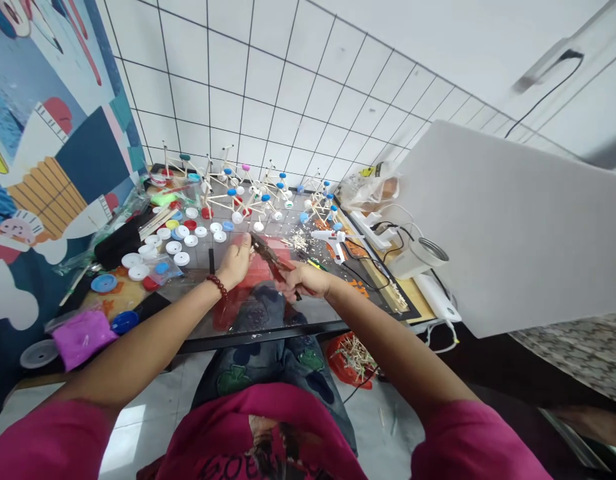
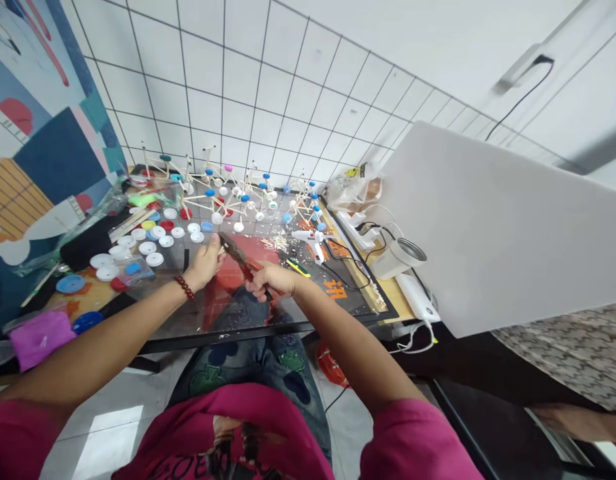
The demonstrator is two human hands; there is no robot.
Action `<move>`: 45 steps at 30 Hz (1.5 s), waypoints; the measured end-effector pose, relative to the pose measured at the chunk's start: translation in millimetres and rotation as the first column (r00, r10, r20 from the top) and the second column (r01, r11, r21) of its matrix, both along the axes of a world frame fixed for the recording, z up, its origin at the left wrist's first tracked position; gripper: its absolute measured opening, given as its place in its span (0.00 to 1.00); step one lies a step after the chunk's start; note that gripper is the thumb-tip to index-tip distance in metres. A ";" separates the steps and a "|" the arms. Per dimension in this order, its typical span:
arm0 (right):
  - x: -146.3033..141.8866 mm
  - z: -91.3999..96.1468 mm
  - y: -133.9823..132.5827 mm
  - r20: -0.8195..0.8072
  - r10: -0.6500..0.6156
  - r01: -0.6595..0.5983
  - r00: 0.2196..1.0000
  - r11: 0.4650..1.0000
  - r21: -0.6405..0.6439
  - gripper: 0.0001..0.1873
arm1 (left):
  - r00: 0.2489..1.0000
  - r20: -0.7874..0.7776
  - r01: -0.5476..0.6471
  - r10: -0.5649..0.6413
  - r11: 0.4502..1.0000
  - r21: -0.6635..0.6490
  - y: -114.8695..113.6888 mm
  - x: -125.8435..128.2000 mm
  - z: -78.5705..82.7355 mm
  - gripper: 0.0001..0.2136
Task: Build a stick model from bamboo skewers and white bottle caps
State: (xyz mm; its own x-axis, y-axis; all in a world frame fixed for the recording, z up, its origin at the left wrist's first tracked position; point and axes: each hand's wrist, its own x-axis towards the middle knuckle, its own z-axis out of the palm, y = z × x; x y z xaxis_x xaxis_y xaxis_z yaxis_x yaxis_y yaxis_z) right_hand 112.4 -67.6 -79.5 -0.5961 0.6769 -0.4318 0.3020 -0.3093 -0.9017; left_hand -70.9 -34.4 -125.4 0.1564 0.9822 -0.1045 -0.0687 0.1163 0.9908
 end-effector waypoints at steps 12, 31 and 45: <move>40.0 -19.7 0.2 0.549 -0.538 0.010 0.640 0.720 0.694 0.29 | 0.904 0.424 0.119 -0.051 0.984 -0.135 1.2 -4.8 9.1 0.10; 63.8 -35.9 -16.0 0.546 -0.595 0.062 0.589 0.707 0.704 0.17 | 0.870 0.469 0.227 -0.154 0.969 -0.102 -12.1 8.3 -0.5 0.10; 17.2 -31.5 2.6 0.363 -0.555 0.084 0.749 0.622 0.778 0.09 | 0.740 0.569 0.497 -0.359 0.862 -0.103 -34.2 24.4 -8.1 0.09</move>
